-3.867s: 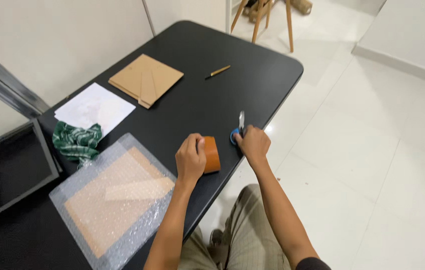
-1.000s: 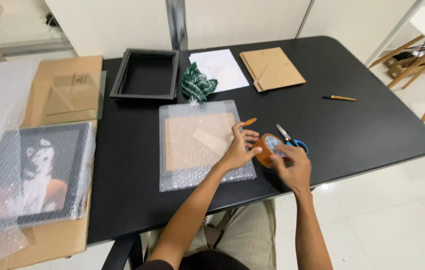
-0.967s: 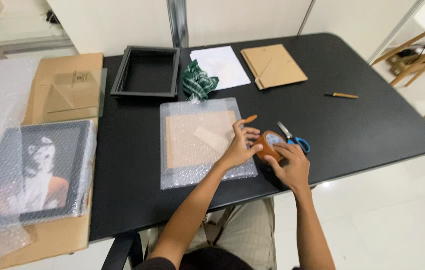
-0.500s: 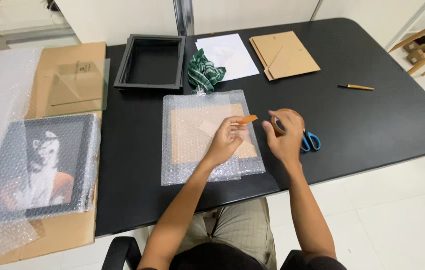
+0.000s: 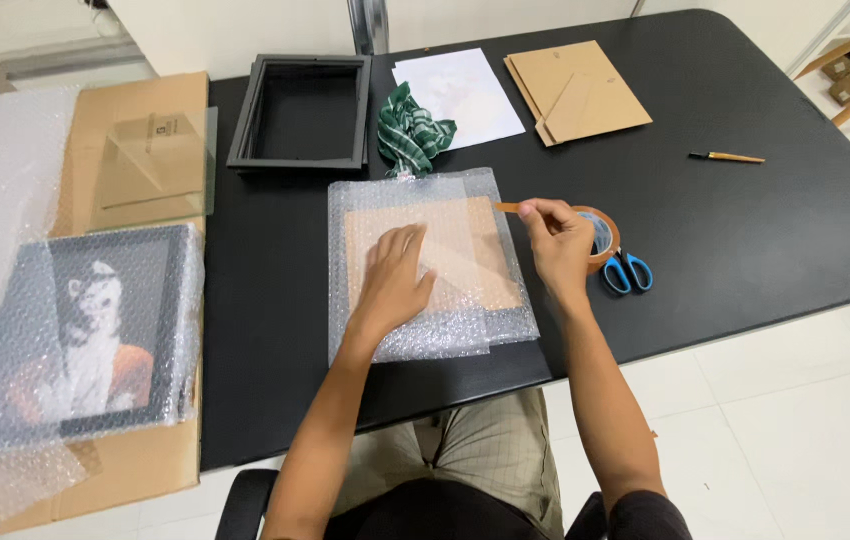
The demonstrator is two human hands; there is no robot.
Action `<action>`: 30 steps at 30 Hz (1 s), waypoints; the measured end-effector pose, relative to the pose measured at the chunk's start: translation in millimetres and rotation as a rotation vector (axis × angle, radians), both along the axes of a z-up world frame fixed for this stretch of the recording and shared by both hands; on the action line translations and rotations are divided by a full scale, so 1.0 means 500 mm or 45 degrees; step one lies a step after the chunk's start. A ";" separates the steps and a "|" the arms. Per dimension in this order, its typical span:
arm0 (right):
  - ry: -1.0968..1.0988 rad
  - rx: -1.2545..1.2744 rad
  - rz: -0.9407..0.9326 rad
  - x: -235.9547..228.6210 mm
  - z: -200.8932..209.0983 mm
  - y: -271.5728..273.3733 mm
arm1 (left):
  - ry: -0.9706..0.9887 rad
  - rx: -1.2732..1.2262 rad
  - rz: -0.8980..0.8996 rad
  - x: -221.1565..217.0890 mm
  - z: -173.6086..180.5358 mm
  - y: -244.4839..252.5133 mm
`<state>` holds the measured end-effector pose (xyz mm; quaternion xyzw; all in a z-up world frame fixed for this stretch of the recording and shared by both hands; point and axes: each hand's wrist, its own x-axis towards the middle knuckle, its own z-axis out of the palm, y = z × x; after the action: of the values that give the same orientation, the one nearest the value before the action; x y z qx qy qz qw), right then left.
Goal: The person wraps a flat piece of artwork in bubble wrap and secures it with pieces of brown tape using scissors to cut the tape from a roll.
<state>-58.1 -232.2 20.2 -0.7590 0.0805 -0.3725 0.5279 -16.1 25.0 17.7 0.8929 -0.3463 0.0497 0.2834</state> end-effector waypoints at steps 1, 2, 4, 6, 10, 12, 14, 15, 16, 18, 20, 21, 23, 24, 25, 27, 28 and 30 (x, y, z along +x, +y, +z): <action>-0.004 0.002 -0.006 0.017 -0.008 -0.003 | -0.004 0.002 -0.006 0.018 -0.019 0.001; 0.068 0.126 0.001 0.023 -0.025 -0.004 | 0.033 0.147 -0.025 0.025 -0.048 0.004; 0.140 0.251 0.003 0.040 -0.067 -0.005 | 0.070 0.293 -0.049 0.028 -0.076 -0.003; 0.237 0.424 0.009 0.060 -0.120 0.000 | 0.081 0.266 -0.086 0.020 -0.072 -0.019; 0.310 0.631 0.006 0.066 -0.147 0.008 | 0.084 0.293 -0.085 0.008 -0.052 -0.039; 0.355 0.816 0.050 0.064 -0.137 0.008 | 0.054 0.346 -0.071 0.012 -0.058 -0.046; 0.379 0.856 0.053 0.076 -0.155 -0.005 | 0.020 0.319 -0.079 0.026 -0.076 -0.048; 0.401 0.899 0.057 0.081 -0.165 -0.012 | -0.018 0.294 -0.086 0.032 -0.085 -0.049; 0.403 0.900 0.054 0.081 -0.160 -0.011 | -0.015 0.295 -0.089 0.043 -0.104 -0.052; 0.456 0.919 0.087 0.079 -0.147 -0.010 | -0.180 0.162 -0.146 0.065 -0.141 -0.060; 0.431 0.821 0.095 0.066 -0.111 0.002 | -0.210 0.133 -0.162 0.074 -0.147 -0.064; 0.406 0.722 0.107 0.059 -0.093 0.006 | -0.243 0.104 -0.173 0.078 -0.150 -0.067; 0.391 0.409 -0.010 0.059 -0.104 -0.002 | -0.259 0.098 -0.180 0.087 -0.158 -0.072; 0.378 0.095 -0.121 0.059 -0.112 -0.002 | -0.272 0.094 -0.182 0.090 -0.163 -0.072; 0.376 0.097 -0.123 0.054 -0.112 0.003 | -0.273 0.094 -0.184 0.090 -0.155 -0.069; 0.532 -0.029 -0.012 0.040 -0.113 0.012 | -0.232 0.066 -0.187 0.087 -0.138 -0.066; 0.536 -0.028 -0.016 0.035 -0.109 0.015 | -0.228 0.065 -0.191 0.084 -0.129 -0.063; 0.523 -0.005 0.074 0.025 -0.100 0.023 | -0.165 0.052 -0.160 0.080 -0.112 -0.055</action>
<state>-45.6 -220.4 -29.6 -0.8221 0.1638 -0.1945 0.5094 23.7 -2.8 -38.2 0.8698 -0.4203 0.0824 0.2448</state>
